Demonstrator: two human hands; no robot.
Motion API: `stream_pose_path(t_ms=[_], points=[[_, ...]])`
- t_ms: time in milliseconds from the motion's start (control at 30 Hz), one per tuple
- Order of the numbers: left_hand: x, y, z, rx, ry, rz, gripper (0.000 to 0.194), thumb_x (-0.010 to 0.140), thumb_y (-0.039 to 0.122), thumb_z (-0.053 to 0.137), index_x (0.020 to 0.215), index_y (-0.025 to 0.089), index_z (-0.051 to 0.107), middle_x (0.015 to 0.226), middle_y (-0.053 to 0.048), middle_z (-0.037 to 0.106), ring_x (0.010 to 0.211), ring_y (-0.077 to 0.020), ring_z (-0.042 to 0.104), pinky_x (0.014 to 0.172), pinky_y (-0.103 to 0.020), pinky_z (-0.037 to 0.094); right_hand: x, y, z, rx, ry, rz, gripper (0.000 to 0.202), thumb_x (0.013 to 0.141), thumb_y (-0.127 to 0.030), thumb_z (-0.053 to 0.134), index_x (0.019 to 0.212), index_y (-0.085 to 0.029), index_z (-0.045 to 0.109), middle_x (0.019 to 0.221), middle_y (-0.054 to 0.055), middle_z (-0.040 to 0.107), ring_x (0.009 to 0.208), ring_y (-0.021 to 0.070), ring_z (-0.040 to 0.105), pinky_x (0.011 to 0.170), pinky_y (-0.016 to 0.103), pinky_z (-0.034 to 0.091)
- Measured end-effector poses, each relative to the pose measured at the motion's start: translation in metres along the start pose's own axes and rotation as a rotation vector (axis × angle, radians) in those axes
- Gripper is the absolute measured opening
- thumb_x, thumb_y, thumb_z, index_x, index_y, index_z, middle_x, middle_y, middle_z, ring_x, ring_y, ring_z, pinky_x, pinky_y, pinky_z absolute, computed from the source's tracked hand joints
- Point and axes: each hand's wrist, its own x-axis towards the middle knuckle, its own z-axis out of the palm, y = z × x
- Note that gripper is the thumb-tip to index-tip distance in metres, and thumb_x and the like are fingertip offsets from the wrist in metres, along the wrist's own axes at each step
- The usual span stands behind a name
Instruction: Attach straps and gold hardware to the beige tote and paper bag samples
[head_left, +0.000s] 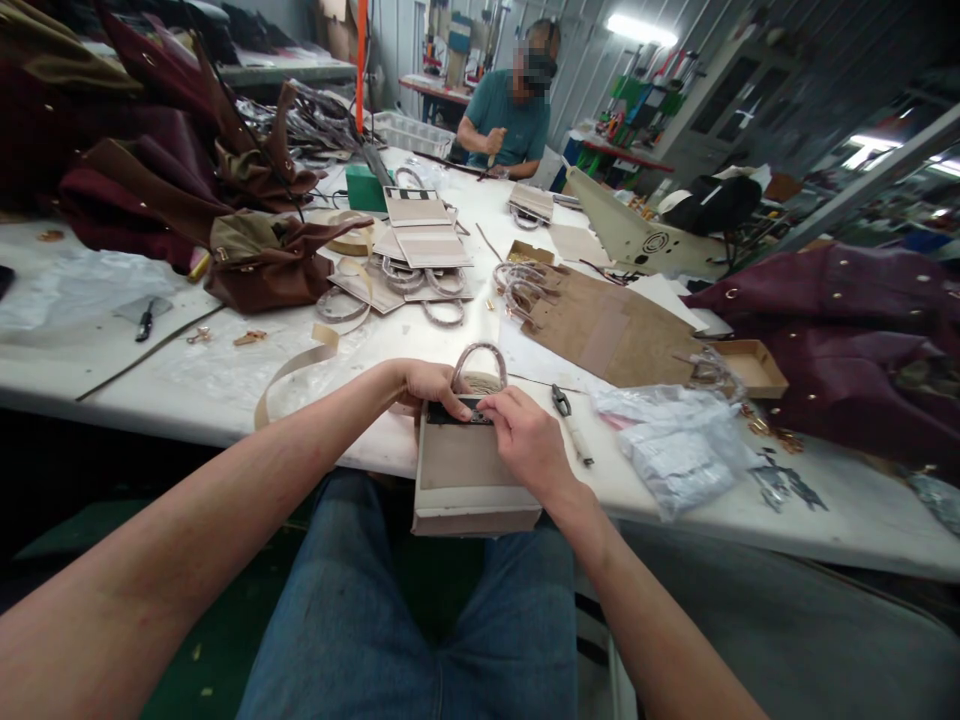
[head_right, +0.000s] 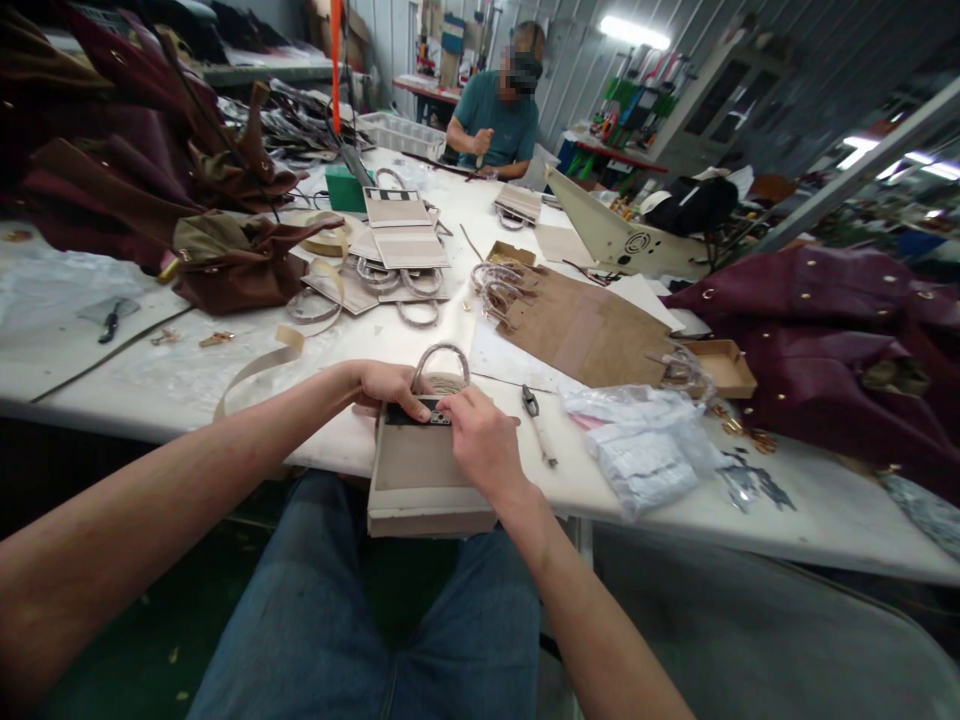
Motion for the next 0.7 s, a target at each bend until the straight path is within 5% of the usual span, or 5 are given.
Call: stream_pose_path(t_ms=[433,700], points=[[-0.003,0.003,0.010,-0.023,0.059,-0.011,0.040,0.058,0.033,0.106,0.089,0.016,0.087,0.083,-0.007,0.084,0.073,-0.0199,0.075,0.066,-0.027,0.063,-0.023,-0.002,0.006,-0.182,0.107,-0.132,0.041,0.106,-0.007,0.052,0.131,-0.023,0.080,0.129,0.011,0.079,0.121,0.0269,0.071,0.101,0.043,0.057],[-0.003,0.005,0.009,-0.032,0.046,-0.056,0.044,0.058,0.032,0.105,0.095,0.016,0.087,0.085,-0.007,0.084,0.075,-0.0201,0.075,0.067,-0.027,0.063,-0.041,-0.005,0.018,-0.143,0.127,-0.067,0.041,0.107,-0.008,0.053,0.133,-0.024,0.080,0.136,0.011,0.078,0.127,0.0291,0.068,0.107,0.048,0.052]])
